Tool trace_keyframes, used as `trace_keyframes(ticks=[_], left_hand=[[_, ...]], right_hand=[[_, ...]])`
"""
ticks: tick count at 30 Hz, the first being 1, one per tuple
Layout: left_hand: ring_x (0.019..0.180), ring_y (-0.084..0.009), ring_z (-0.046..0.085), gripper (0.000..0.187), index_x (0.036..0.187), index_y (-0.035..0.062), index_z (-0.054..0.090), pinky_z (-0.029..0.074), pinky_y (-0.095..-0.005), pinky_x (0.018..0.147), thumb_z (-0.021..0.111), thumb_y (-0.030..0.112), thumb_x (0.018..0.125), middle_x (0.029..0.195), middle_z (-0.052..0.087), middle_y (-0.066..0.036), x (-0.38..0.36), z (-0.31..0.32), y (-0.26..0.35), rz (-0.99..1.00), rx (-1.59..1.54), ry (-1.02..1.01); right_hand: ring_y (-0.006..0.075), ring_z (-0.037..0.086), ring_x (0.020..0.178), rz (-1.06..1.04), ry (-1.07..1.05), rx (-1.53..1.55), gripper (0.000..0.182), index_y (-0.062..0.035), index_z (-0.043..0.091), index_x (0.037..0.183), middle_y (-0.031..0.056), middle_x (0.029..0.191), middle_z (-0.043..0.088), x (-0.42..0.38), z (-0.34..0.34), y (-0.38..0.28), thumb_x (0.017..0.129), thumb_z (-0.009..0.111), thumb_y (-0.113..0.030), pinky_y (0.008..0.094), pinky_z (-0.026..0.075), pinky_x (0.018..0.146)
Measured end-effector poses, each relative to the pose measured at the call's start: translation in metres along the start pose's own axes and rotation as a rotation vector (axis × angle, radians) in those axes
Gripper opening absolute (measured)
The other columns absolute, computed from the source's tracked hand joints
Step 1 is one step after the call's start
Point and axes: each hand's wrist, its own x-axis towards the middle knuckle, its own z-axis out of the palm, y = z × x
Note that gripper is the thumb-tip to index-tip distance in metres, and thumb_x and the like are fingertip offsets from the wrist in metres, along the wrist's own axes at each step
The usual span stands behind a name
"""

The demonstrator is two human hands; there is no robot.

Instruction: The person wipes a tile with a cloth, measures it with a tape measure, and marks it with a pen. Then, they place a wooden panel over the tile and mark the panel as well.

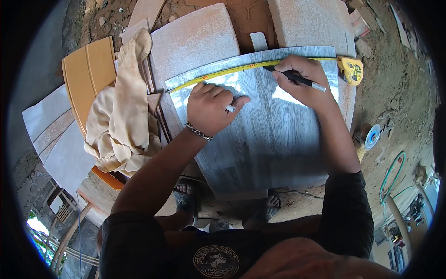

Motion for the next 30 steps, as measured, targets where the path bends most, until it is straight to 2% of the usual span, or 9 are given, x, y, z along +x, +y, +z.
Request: trace_keyframes(ticks=[5,7,20,23,25,26,27,29,30], left_hand=[[0.050,-0.0202,0.049,0.050,0.054,0.0110,0.047,0.036,-0.0353,0.058,0.085,0.037,0.076,0.054,0.052,-0.003,-0.001,0.000,-0.001,-0.002,0.002,0.000],[0.050,-0.0201,0.049,0.050,0.054,0.0111,0.047,0.036,-0.0353,0.058,0.085,0.037,0.076,0.054,0.052,-0.003,-0.001,0.000,-0.001,0.001,-0.004,0.001],[0.051,-0.0205,0.049,0.049,0.054,0.0110,0.048,0.037,-0.0354,0.059,0.085,0.035,0.076,0.054,0.053,-0.003,0.000,-0.002,0.000,0.013,0.006,-0.003],[0.053,-0.0178,0.056,0.044,0.057,0.0112,0.057,0.040,-0.0330,0.061,0.079,0.040,0.082,0.056,0.059,-0.002,0.000,-0.004,0.000,0.013,0.048,-0.065],[0.053,-0.0185,0.056,0.045,0.057,0.0111,0.057,0.040,-0.0334,0.062,0.078,0.041,0.082,0.057,0.059,-0.002,-0.001,-0.002,0.000,0.016,0.053,-0.052],[0.053,-0.0185,0.056,0.045,0.057,0.0111,0.057,0.040,-0.0334,0.062,0.078,0.041,0.082,0.057,0.059,-0.002,-0.001,-0.003,0.001,0.031,0.056,-0.047],[0.053,-0.0190,0.056,0.044,0.057,0.0112,0.058,0.041,-0.0336,0.062,0.078,0.041,0.083,0.057,0.059,-0.002,-0.001,-0.003,0.002,0.020,0.072,-0.058],[0.053,-0.0195,0.056,0.044,0.058,0.0112,0.059,0.041,-0.0338,0.063,0.077,0.042,0.083,0.057,0.060,-0.003,0.001,-0.005,0.003,0.039,0.095,-0.067],[0.053,-0.0199,0.056,0.044,0.058,0.0112,0.059,0.041,-0.0339,0.063,0.077,0.042,0.083,0.057,0.060,-0.003,0.002,-0.004,0.003,0.028,0.086,-0.041]], right_hand=[[0.0103,0.060,0.067,0.017,0.005,-0.010,0.014,0.0012,0.063,0.089,0.0059,0.078,0.065,0.000,0.002,0.000,0.085,0.076,-0.002,0.0254,0.047,0.060],[0.0096,0.050,0.057,-0.021,0.062,0.055,0.016,-0.0007,0.060,0.082,0.0048,0.066,0.056,0.001,0.005,0.000,0.085,0.075,-0.006,0.0267,0.039,0.051],[0.0090,0.051,0.058,-0.059,0.044,0.048,0.017,-0.0002,0.059,0.081,0.0044,0.066,0.055,0.002,0.003,-0.001,0.083,0.075,-0.006,0.0268,0.039,0.051],[0.0131,0.054,0.058,-0.033,0.055,0.034,0.014,-0.0003,0.062,0.085,0.0073,0.071,0.061,-0.001,0.002,-0.003,0.086,0.075,-0.007,0.0279,0.042,0.054],[0.0193,0.058,0.058,-0.166,0.176,0.085,0.011,-0.0010,0.065,0.091,0.0111,0.079,0.067,-0.001,0.006,-0.007,0.088,0.073,-0.008,0.0305,0.046,0.056],[0.0251,0.062,0.065,-0.211,0.152,0.019,0.010,-0.0018,0.067,0.097,0.0140,0.087,0.070,-0.005,0.003,-0.007,0.091,0.070,-0.010,0.0327,0.050,0.062],[0.0251,0.062,0.065,-0.218,0.166,0.011,0.010,-0.0018,0.067,0.097,0.0140,0.087,0.070,-0.009,0.003,-0.005,0.091,0.070,-0.010,0.0327,0.050,0.062],[0.0226,0.066,0.076,-0.374,0.339,-0.210,0.007,-0.0026,0.066,0.099,0.0127,0.089,0.068,-0.016,0.000,-0.002,0.093,0.066,-0.005,0.0310,0.051,0.067],[0.0305,0.065,0.095,-0.395,0.275,-0.378,0.017,-0.0051,0.063,0.102,0.0144,0.106,0.069,-0.017,-0.013,-0.006,0.088,0.071,-0.012,0.0393,0.051,0.083]])
